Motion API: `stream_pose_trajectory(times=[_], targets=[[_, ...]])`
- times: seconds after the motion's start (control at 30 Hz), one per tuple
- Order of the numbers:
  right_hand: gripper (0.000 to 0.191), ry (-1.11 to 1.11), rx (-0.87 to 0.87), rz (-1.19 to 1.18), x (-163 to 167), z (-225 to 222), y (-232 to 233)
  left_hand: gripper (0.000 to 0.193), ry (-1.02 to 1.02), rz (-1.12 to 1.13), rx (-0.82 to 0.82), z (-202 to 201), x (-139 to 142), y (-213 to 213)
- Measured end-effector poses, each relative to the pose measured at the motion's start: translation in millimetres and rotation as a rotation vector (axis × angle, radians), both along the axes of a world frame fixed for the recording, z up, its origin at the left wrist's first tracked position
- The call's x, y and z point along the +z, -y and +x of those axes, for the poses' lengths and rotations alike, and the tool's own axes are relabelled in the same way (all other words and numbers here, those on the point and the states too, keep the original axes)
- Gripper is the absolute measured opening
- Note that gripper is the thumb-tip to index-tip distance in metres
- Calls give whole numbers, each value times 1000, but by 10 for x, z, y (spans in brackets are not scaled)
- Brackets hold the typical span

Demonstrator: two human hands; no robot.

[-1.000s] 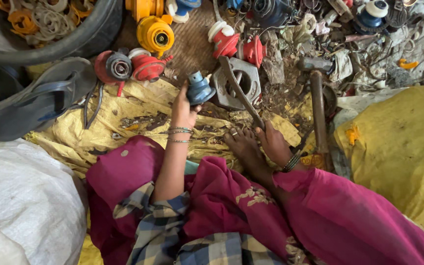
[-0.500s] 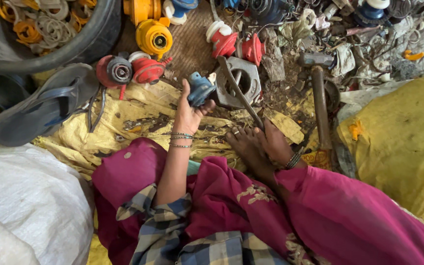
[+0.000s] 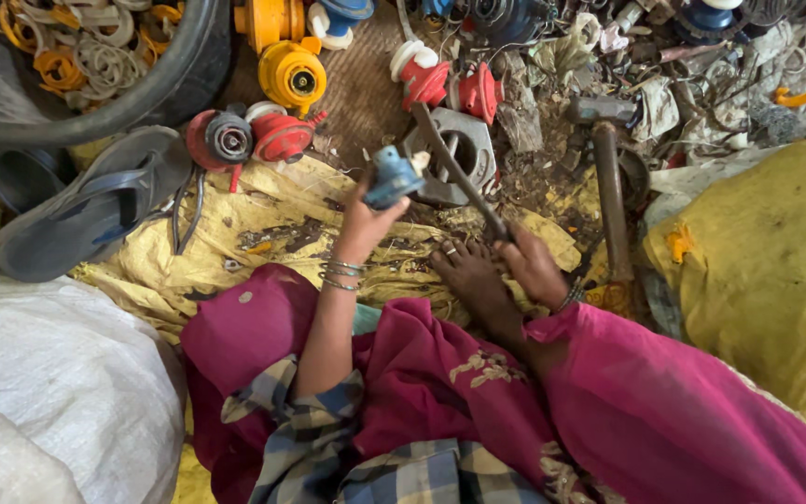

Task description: The person sits on the floor and uses a hammer to repeatedly strike a blue fishing reel held against a metal anvil. They rotate the reel to hit different sides, then inspect the interior by hand.

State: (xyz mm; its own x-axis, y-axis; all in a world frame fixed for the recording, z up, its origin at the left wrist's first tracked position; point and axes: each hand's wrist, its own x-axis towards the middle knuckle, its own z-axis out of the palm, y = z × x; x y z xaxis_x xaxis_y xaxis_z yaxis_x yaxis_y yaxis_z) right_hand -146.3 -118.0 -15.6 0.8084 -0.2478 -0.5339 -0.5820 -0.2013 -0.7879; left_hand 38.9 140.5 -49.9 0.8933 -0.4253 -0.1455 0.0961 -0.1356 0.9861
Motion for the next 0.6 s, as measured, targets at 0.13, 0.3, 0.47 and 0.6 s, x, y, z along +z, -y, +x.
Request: stream_pose_trajectory(times=[0.13,0.3,0.47,0.6], targets=[[27,68,140,-419,298,93,-77,41,146,142,46,-73,111,19],[26,254,170,-534,578,151,-221,34,139,239,127,-95,85,21],[31,389,244,-582,498,98,-212,36,369,249,93,-149,-16,36],[31,12,301,-549,141,8,-307,51,513,329,152,-231,-39,84]])
